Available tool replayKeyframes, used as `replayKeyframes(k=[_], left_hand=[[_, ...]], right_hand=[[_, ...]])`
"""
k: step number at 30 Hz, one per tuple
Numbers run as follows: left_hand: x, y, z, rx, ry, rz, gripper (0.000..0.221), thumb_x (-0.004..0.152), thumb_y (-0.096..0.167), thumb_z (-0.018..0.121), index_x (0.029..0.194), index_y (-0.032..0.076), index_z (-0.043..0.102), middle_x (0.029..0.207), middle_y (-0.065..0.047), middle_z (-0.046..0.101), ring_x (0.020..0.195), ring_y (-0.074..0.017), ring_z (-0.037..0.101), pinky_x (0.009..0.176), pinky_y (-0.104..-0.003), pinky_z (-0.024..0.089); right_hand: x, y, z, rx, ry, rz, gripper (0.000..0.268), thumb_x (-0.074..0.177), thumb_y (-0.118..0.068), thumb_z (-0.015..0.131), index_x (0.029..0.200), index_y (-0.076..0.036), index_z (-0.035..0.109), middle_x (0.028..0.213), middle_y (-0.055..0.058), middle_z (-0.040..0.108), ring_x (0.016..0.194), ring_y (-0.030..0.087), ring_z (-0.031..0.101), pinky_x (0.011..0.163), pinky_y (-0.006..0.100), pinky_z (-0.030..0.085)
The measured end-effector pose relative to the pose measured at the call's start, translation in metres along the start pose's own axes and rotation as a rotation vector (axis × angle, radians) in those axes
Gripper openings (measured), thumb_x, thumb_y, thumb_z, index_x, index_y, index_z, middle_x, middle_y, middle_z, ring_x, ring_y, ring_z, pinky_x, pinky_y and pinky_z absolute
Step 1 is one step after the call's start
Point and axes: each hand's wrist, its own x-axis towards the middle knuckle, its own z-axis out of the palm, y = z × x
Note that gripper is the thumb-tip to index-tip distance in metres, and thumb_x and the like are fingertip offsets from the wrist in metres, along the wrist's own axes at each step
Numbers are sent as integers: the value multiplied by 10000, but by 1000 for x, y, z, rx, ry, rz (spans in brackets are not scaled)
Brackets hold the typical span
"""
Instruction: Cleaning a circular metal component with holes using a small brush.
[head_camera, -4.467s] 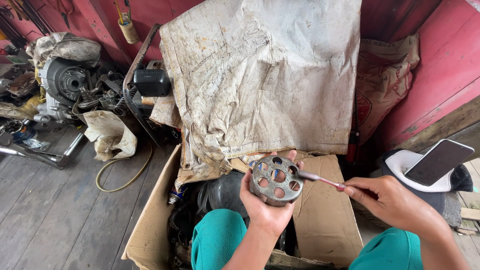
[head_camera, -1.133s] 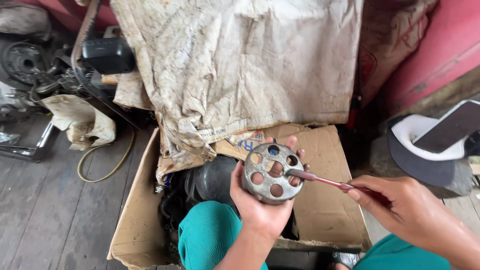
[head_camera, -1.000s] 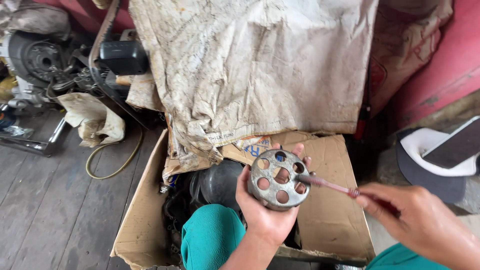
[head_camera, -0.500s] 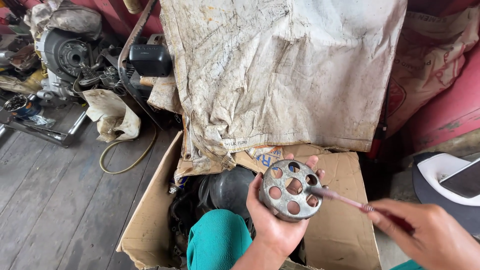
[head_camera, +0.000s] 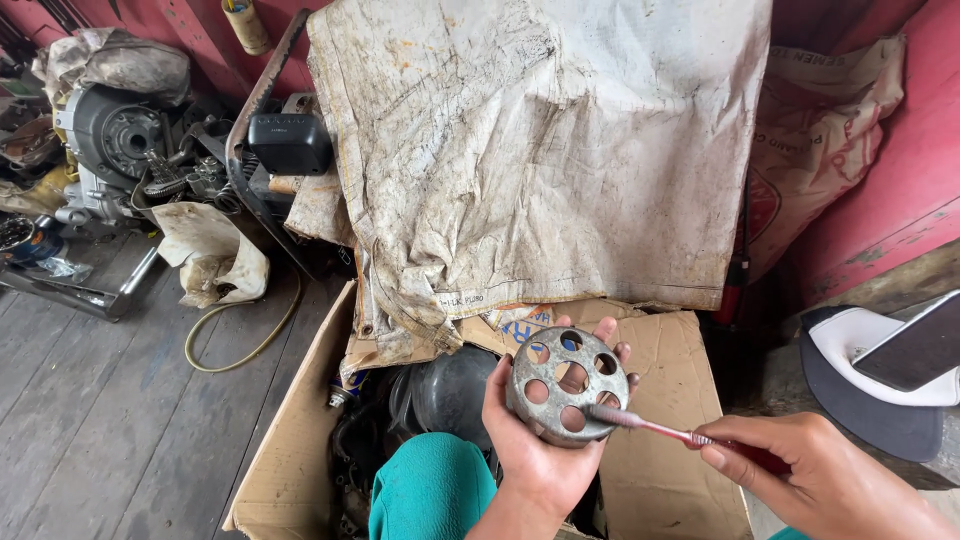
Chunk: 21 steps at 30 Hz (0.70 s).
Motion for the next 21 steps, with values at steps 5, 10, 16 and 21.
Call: replayKeyframes(k=[5,10,16,21], left_hand=[[-3,-2,5,33,-1,28,618,894,518,410,1288,112,656,1420,-317,627,1224,-471,599,863,-472,451],[-2,-4,3,13,-9,15,652,874,543,425,1299,101,647,1450,-314,605,1223,-493,570,983,-589,446],[-6,-6,11,-3,38,2,601,877,475,430,1294,90,628,1422,-325,598,1234,-494,554,1048,-575,427],[-9,-12,19,109,118,40,644,880,524,389,1286,95,646,1407,-300,644,1202,-484,594,943,-569,450]], right_hand=[[4,-4,-7,-104,155,129,256,851,-478,691,995,-367,872,658,-145,837,563,52,613,605,259,556],[-1,-7,-5,-7,25,0,292,880,-473,680,1011,-356,913,637,-155,829,576,0,624,556,223,552],[1,-14,-15,-181,123,301,248,890,-511,646,1026,-427,835,659,-128,794,583,100,574,643,247,518],[-7,-20,-15,-128,-69,115,286,887,-613,662,994,-420,845,598,-145,713,564,58,568,598,226,522]])
